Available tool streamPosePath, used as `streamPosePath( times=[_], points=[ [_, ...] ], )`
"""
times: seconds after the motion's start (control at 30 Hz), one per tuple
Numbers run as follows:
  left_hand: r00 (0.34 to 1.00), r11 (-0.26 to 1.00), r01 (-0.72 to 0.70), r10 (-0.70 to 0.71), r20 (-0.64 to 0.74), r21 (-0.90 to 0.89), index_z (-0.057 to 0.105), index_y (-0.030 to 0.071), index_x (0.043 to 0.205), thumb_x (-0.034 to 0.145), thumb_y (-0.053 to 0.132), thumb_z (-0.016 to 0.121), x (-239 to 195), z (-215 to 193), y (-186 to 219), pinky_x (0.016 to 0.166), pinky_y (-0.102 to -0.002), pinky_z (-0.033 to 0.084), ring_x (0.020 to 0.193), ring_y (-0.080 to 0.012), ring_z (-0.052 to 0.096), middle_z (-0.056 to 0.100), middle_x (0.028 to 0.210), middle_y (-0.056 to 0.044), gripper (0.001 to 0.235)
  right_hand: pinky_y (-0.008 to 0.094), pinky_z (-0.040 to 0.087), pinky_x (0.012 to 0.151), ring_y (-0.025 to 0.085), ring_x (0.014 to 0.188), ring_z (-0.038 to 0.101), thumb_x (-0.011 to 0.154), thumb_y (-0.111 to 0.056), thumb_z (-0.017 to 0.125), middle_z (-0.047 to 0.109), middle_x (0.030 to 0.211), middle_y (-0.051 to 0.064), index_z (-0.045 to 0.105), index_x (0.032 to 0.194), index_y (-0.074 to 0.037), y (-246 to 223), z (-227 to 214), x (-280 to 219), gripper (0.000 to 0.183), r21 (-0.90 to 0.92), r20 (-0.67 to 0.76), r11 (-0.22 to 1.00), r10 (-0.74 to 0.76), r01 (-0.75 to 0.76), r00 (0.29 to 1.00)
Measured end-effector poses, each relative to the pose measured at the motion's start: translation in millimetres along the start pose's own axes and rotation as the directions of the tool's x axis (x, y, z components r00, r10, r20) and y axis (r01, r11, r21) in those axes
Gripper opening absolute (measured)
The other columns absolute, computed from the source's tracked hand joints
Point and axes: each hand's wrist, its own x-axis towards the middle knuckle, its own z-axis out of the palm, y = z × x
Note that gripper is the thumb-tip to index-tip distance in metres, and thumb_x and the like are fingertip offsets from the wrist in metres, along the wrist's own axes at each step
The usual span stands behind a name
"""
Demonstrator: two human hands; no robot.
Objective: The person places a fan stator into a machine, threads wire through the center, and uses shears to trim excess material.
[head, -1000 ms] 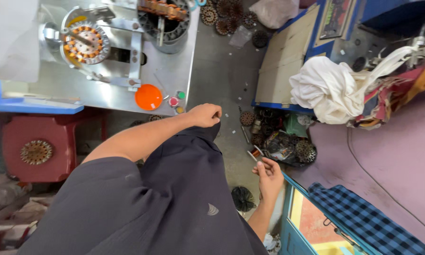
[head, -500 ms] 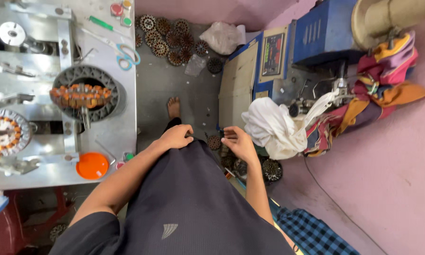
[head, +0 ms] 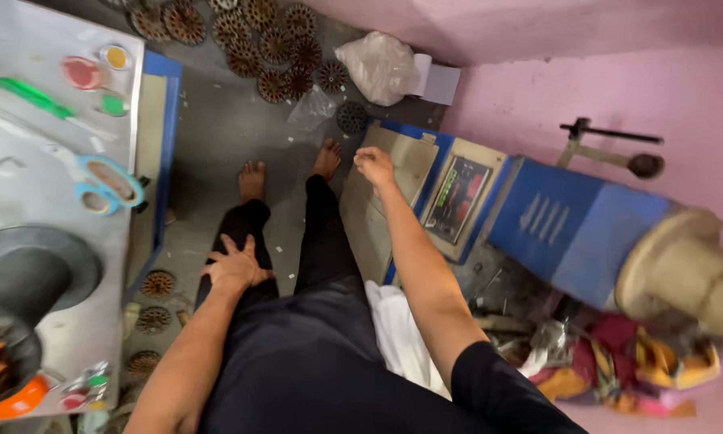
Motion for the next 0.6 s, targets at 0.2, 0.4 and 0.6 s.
streamPosePath(
  times=[0.2,0.4,0.6],
  points=[
    [0.994,0.996,0.084,-0.086,0.072,0.023,0.010,0.037,0.165,0.076,0.064,0.080,71,-11,44,0.091,-0.069,0.050,0.136,-0.0618,0.034,-0.004,0.167,-0.033,0.116,0.044,0.055,0.092,0.036,0.101,0.072,0.077,-0.010,0.063,0.075,0.101,0.021,0.078,0.099,-0.007,42,-53,220,0.027,-0.729,-0.161,0.675,-0.335,0.117,0.928],
    [0.997,0.992,0.075,-0.077,0.014,0.106,0.035,0.032,0.157,0.078,0.050,0.078,146,-32,68,0.067,-0.049,0.064,0.127,-0.0526,0.047,0.020,0.162,-0.026,0.091,0.045,0.054,0.084,0.041,0.094,0.069,0.075,-0.007,0.066,0.073,0.100,0.023,0.074,0.104,0.000,93,-114,388,0.031,-0.821,-0.109,0.495,-0.627,0.286,0.772],
    [0.993,0.991,0.120,-0.120,-0.003,0.058,0.053,0.037,0.144,0.070,0.043,0.077,181,-55,69,0.064,-0.047,0.064,0.127,-0.0442,0.048,0.031,0.160,-0.012,0.078,0.039,0.059,0.084,0.030,0.092,0.076,0.084,0.004,0.060,0.078,0.101,0.015,0.079,0.107,-0.003,140,-148,496,0.031,-0.809,0.222,0.297,-0.644,0.508,0.732]
  ],
)
